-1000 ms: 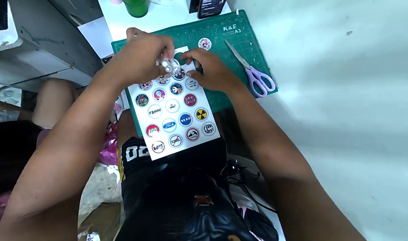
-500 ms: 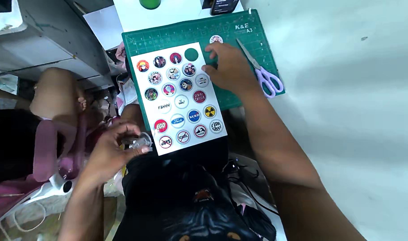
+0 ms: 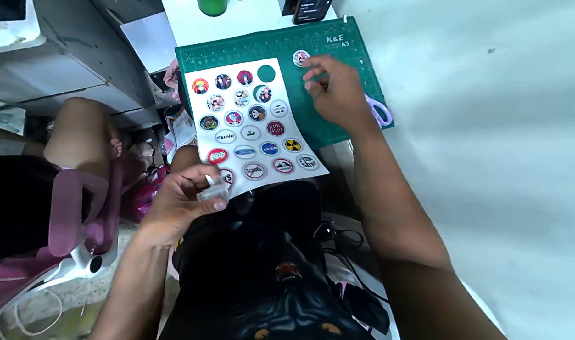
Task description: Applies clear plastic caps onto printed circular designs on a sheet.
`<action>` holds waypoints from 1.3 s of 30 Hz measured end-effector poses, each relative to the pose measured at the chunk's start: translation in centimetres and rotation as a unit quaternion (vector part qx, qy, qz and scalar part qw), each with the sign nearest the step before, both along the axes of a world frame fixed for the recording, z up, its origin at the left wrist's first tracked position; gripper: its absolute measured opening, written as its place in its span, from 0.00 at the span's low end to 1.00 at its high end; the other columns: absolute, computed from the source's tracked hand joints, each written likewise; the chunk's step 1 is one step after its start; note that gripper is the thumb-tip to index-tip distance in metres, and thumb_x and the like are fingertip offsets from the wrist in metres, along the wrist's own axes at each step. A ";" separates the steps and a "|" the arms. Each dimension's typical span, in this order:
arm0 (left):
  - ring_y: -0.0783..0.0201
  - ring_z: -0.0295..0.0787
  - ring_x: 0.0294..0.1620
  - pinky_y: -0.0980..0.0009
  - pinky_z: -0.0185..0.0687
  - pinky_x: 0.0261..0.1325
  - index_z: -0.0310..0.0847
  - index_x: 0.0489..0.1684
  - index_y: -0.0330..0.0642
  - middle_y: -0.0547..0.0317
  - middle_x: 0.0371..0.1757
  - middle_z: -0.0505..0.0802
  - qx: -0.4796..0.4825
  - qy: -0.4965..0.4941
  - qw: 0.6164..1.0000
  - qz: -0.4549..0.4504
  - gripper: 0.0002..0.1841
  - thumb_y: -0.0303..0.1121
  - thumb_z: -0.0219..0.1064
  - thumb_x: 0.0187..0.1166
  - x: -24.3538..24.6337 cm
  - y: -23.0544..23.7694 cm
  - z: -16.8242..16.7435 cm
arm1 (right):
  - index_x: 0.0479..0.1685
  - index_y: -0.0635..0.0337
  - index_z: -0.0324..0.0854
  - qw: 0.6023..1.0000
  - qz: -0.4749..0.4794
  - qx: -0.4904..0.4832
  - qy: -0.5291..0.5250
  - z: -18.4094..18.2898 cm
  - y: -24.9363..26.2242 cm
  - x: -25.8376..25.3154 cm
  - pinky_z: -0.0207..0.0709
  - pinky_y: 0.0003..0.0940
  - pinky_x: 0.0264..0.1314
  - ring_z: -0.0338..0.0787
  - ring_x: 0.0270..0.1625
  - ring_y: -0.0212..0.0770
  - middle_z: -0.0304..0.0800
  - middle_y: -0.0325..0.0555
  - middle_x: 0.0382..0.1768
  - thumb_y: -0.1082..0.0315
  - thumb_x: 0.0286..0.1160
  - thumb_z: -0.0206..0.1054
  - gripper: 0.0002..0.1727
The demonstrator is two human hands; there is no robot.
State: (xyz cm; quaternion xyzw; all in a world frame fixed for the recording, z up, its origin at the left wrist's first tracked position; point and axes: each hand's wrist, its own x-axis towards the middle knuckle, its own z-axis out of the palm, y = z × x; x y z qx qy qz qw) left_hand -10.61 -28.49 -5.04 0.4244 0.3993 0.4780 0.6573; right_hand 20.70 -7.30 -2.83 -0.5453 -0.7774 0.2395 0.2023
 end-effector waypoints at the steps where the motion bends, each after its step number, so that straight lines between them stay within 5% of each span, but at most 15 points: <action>1: 0.73 0.92 0.42 0.75 0.91 0.49 0.91 0.53 0.51 0.65 0.44 0.95 0.024 -0.007 1.000 0.007 0.21 0.40 0.87 0.61 -1.0 0.2 0.4 | 0.73 0.57 0.79 1.000 -0.007 0.019 0.001 -0.3 -0.1 0.3 0.88 0.47 0.54 0.94 0.49 0.44 0.91 0.49 0.59 0.71 0.83 0.58 0.20; 6: 0.74 0.90 0.41 0.75 0.90 0.47 0.88 0.57 0.53 0.70 0.45 0.93 0.079 -0.022 0.996 0.044 0.23 0.44 0.86 0.63 -5.7 0.6 1.1 | 0.69 0.56 0.83 0.994 0.023 0.097 -0.045 -2.6 -1.7 -0.5 0.78 0.55 0.74 0.85 0.70 0.54 0.87 0.52 0.68 0.70 0.85 0.57 0.18; 12: 0.76 0.91 0.40 0.78 0.90 0.45 0.89 0.56 0.53 0.71 0.43 0.94 0.078 0.015 0.996 0.043 0.23 0.43 0.87 0.61 -6.4 -0.1 0.9 | 0.82 0.24 0.75 0.972 0.125 0.126 -0.154 -4.3 -3.4 -2.7 0.63 0.67 0.73 0.63 0.85 0.61 0.63 0.41 0.90 0.42 0.92 0.46 0.25; 16: 0.77 0.91 0.39 0.80 0.90 0.45 0.90 0.53 0.54 0.71 0.42 0.94 0.067 0.027 0.997 0.014 0.22 0.44 0.88 0.60 -5.2 -0.3 0.8 | 0.83 0.19 0.73 0.968 0.102 0.139 -0.183 -3.9 -2.8 -1.7 0.57 0.70 0.78 0.58 0.89 0.62 0.60 0.41 0.92 0.40 0.92 0.42 0.26; 26: 0.69 0.94 0.45 0.71 0.93 0.53 0.91 0.51 0.49 0.62 0.46 0.96 0.026 0.041 0.999 -0.024 0.21 0.37 0.88 0.60 -0.5 0.4 -0.6 | 0.85 0.29 0.73 0.970 0.019 0.114 -0.213 -3.1 0.8 1.9 0.58 0.74 0.75 0.56 0.90 0.68 0.54 0.48 0.94 0.40 0.92 0.38 0.30; 32: 0.63 0.94 0.43 0.68 0.93 0.52 0.89 0.49 0.41 0.58 0.43 0.96 0.014 0.118 0.993 -0.011 0.21 0.33 0.89 0.59 2.4 0.2 -1.0 | 0.84 0.44 0.75 0.987 0.033 0.118 -0.100 -2.0 -1.4 0.2 0.65 0.72 0.77 0.68 0.86 0.62 0.67 0.50 0.88 0.48 0.90 0.52 0.28; 39: 0.65 0.94 0.42 0.70 0.93 0.50 0.88 0.50 0.41 0.59 0.42 0.96 0.001 0.131 0.990 -0.055 0.22 0.35 0.88 0.60 3.4 -0.7 -1.6 | 0.85 0.47 0.73 0.988 0.096 0.073 -0.095 -2.3 -4.8 -2.7 0.65 0.67 0.78 0.70 0.85 0.57 0.71 0.48 0.85 0.52 0.86 0.60 0.29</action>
